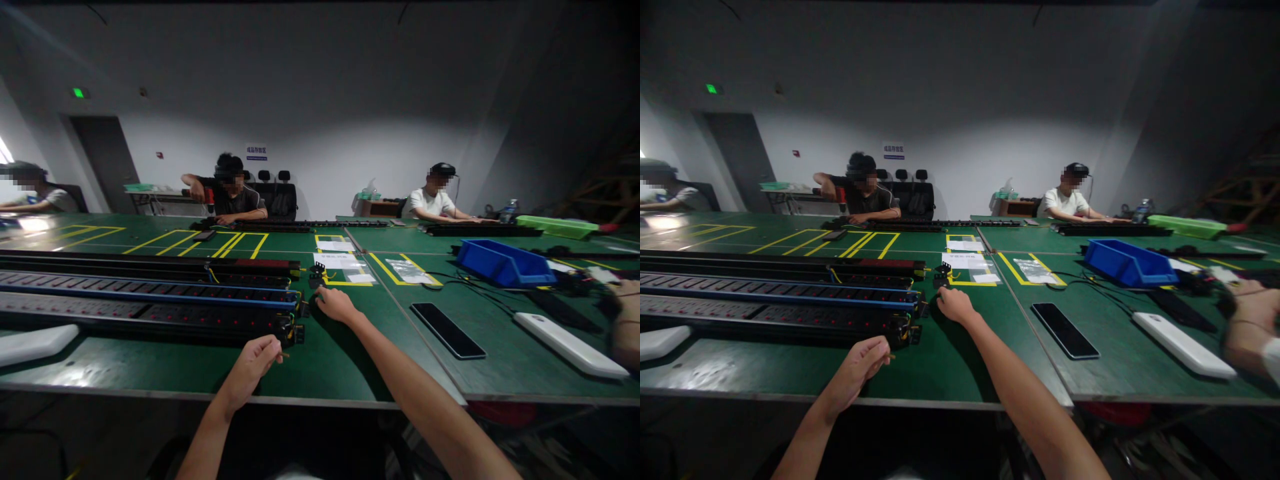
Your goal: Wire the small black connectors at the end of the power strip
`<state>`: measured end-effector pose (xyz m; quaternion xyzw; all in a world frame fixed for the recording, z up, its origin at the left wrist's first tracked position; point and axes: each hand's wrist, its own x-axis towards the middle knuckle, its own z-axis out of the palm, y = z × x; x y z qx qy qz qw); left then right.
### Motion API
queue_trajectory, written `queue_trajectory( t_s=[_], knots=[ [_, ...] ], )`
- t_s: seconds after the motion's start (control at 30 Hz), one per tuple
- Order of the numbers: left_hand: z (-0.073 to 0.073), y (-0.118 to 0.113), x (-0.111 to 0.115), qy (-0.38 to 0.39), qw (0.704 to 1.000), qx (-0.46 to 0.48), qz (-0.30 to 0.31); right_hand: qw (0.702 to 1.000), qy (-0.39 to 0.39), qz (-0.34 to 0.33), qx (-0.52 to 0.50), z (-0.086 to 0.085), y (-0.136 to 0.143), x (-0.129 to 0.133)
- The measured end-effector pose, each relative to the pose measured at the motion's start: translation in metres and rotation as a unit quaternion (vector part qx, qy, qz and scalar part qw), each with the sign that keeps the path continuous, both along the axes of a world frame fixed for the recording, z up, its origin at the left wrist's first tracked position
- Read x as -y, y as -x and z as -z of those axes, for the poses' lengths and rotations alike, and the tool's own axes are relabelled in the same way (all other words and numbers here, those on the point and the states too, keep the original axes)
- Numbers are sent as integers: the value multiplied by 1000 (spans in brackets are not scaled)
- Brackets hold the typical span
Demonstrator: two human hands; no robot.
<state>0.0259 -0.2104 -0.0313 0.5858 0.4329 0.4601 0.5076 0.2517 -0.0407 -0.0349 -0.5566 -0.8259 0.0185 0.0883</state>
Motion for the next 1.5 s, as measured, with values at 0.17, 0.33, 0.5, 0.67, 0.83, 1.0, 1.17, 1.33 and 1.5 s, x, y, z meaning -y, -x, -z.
queue_trajectory(
  t_s=[0.17, 0.33, 0.5, 0.67, 0.83, 1.0, 1.17, 1.33, 1.5],
  knots=[
    [-1, 0, 1, 7, 1000, 4, 0, 1000, 2, 3, 1, -1, 0, 1],
    [0, 1, 0, 7, 1000, 4, 1, 1000, -1, 4, -4, -1, 1, 1],
    [1, 1, 0, 9, 1000, 2, 3, 1000, 2, 4, -2, 0, 0, 0],
    [4, 2, -2, 6, 1000, -3, 4, 1000, -1, 1, -3, 3, 0, -2],
    [7, 3, -3, 2, 1000, -11, 2, 1000, 2, -1, -4, 3, -1, -1],
    [10, 3, -4, 12, 1000, -16, 4, 1000, 6, 10, -7, 4, 1, 0],
    [10, 3, -4, 9, 1000, -28, 6, 1000, -2, 11, -6, 6, 2, -1],
    [8, 3, -3, 5, 999, -34, 0, 1000, -7, 14, -5, 7, 1, -1],
    [5, 1, -2, 9, 1000, -29, -2, 1000, -2, 15, -1, 8, 1, -2]
  ],
)
